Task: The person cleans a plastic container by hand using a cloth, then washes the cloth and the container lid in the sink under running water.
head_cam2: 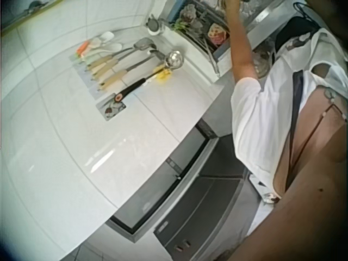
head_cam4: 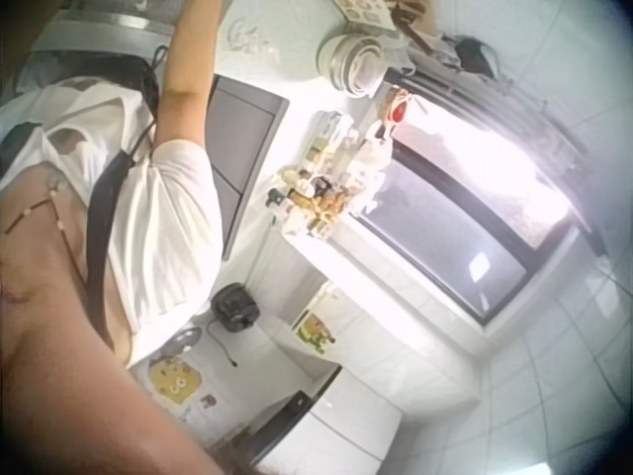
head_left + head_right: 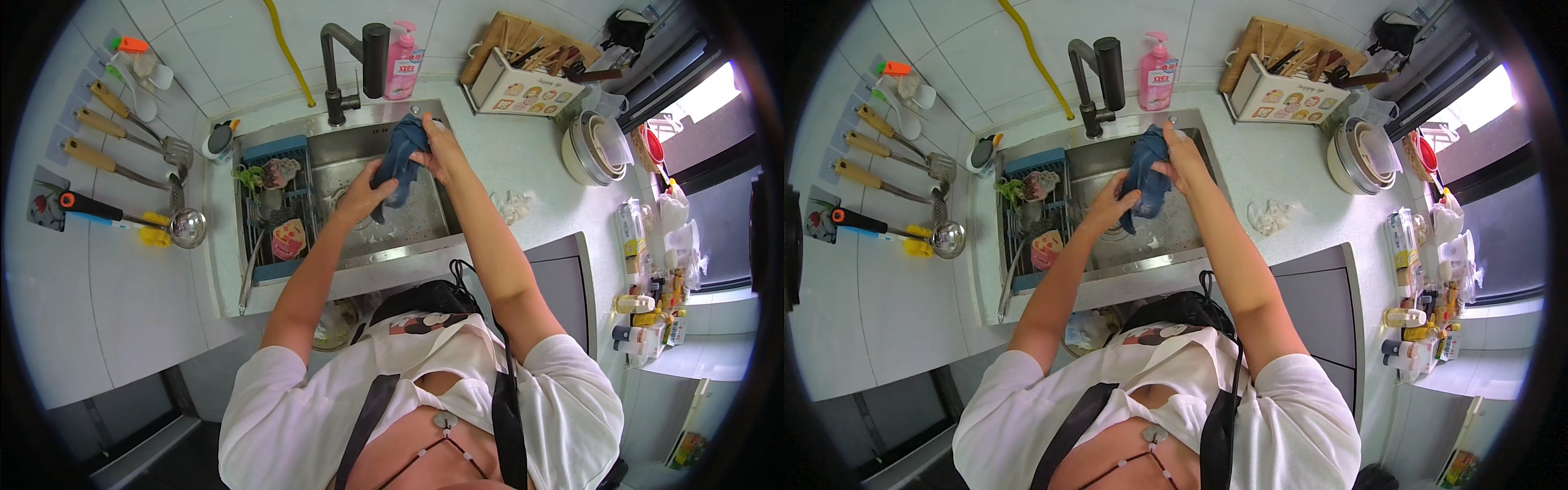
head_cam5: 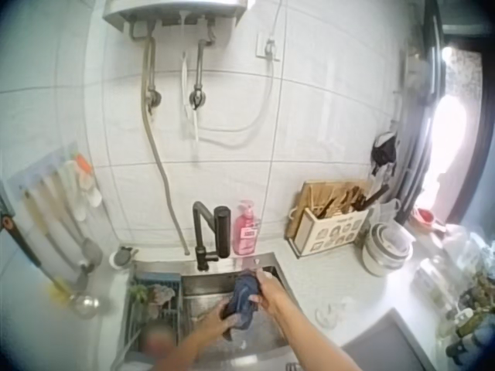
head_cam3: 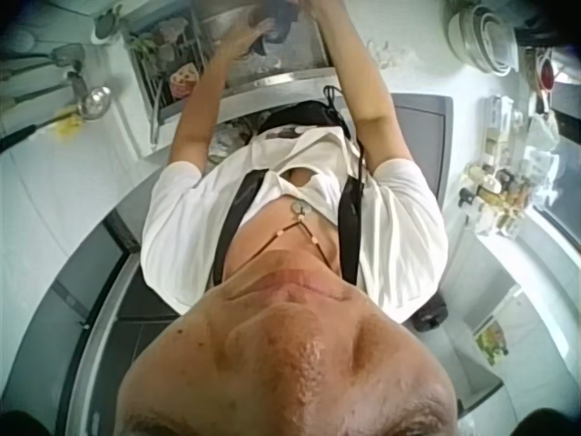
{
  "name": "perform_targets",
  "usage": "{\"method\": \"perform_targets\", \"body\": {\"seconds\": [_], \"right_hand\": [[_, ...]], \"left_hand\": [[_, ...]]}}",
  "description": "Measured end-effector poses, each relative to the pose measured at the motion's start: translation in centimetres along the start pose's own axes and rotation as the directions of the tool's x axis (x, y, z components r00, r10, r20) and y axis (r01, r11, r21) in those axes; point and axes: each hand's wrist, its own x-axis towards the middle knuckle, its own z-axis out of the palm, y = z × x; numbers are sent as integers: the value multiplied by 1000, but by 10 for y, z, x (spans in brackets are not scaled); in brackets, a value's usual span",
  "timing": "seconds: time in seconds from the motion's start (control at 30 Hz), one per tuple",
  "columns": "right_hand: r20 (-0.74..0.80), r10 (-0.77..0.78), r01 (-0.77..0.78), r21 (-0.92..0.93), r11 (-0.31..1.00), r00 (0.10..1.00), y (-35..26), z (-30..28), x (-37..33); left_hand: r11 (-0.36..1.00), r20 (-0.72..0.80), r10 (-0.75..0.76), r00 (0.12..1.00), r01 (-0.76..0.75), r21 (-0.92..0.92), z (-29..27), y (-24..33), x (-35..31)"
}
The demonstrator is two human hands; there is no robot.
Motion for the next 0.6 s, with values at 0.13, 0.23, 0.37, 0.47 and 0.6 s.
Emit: {"method": "perform_targets", "body": {"seconds": [0.13,0.23,0.37,0.47,0.6], "right_hand": [[-78,-37,49,159,986,996,-2,10,-8],[-118,-108,134,234,963,987,-18,7,-14],[-128,-127,167,387,907,984,-42,-2,-25],[-36,-61,71,554,830,997,-41,-11,-21],[-51,125,-53,704,709,991,0,-47,19]], "left_hand": [[913,-83,141,987,-97,395,1,-16,7],[885,-183,86,979,9,466,-29,-91,29],[935,-252,-286,924,212,-284,-35,-35,14],[559,-76,-303,950,113,-821,-46,-21,23],[351,-10,-427,904,156,-923,-39,13,39]]}}
